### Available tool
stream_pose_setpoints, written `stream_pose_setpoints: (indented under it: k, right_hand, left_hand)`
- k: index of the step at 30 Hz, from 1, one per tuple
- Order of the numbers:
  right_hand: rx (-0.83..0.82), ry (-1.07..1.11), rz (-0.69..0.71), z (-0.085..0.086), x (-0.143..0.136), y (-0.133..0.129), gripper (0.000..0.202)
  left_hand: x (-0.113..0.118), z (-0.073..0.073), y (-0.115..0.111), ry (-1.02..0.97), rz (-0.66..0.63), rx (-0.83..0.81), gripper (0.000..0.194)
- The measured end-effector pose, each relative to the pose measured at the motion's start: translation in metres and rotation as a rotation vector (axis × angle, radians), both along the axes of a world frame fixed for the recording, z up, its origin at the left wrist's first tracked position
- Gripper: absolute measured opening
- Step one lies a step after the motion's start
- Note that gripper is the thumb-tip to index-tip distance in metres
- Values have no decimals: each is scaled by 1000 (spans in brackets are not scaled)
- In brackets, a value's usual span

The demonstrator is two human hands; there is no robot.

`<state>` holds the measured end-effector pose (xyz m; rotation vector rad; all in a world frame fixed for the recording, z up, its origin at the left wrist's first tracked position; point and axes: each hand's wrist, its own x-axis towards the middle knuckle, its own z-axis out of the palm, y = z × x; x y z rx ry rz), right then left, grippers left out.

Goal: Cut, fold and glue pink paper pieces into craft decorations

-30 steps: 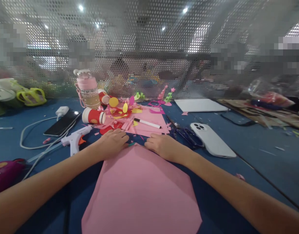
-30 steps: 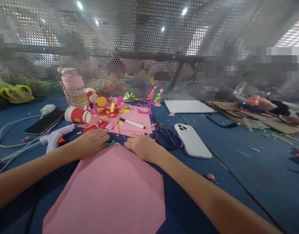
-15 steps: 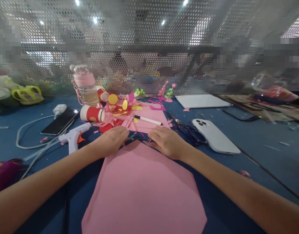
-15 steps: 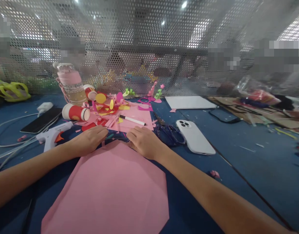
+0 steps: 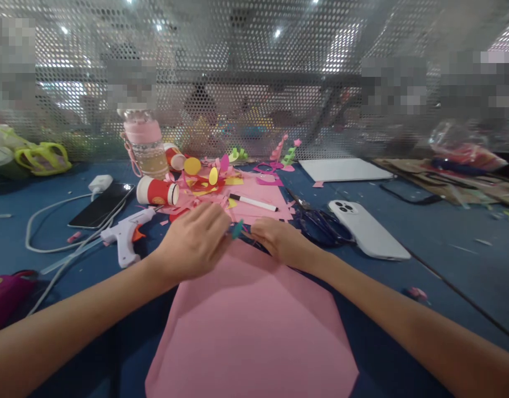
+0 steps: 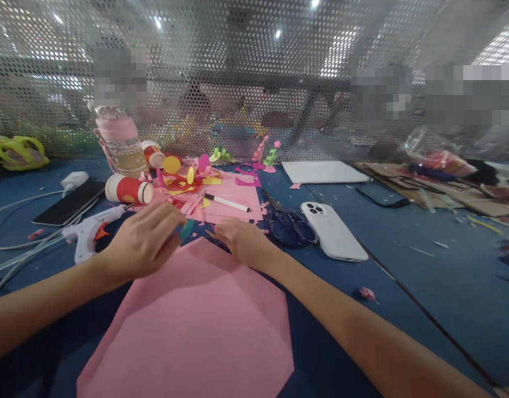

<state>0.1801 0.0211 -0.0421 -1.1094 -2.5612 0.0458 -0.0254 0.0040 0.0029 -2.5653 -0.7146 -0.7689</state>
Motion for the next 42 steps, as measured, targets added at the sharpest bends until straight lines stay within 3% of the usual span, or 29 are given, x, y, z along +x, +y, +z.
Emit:
stream_pose_setpoints:
  k: [6,12,16,23,29,42]
  right_hand:
    - [-87,3,-23,0,-2,0,25]
    - [-112,15,-36,0,-2,-1,26]
    - [-123,7,-46,0,-2,0,26]
    - [-122,-30,-19,2,-4,1,24]
    - [-95,-49,-21,2,-5,1,23]
    - [-159,-77,-52,8,-8,1,23]
  left_hand:
    - [17,-9,-36,267,-256,3,20]
    - [17,-14,-41,355,-278,17,18]
    - [18,-17,-41,328,-210,48,16]
    - [23,-26,-44,190,25,-14,23]
    - [24,-29,-44,79,240,-49,54]
    - [24,-34,-41,110,260,-223,58]
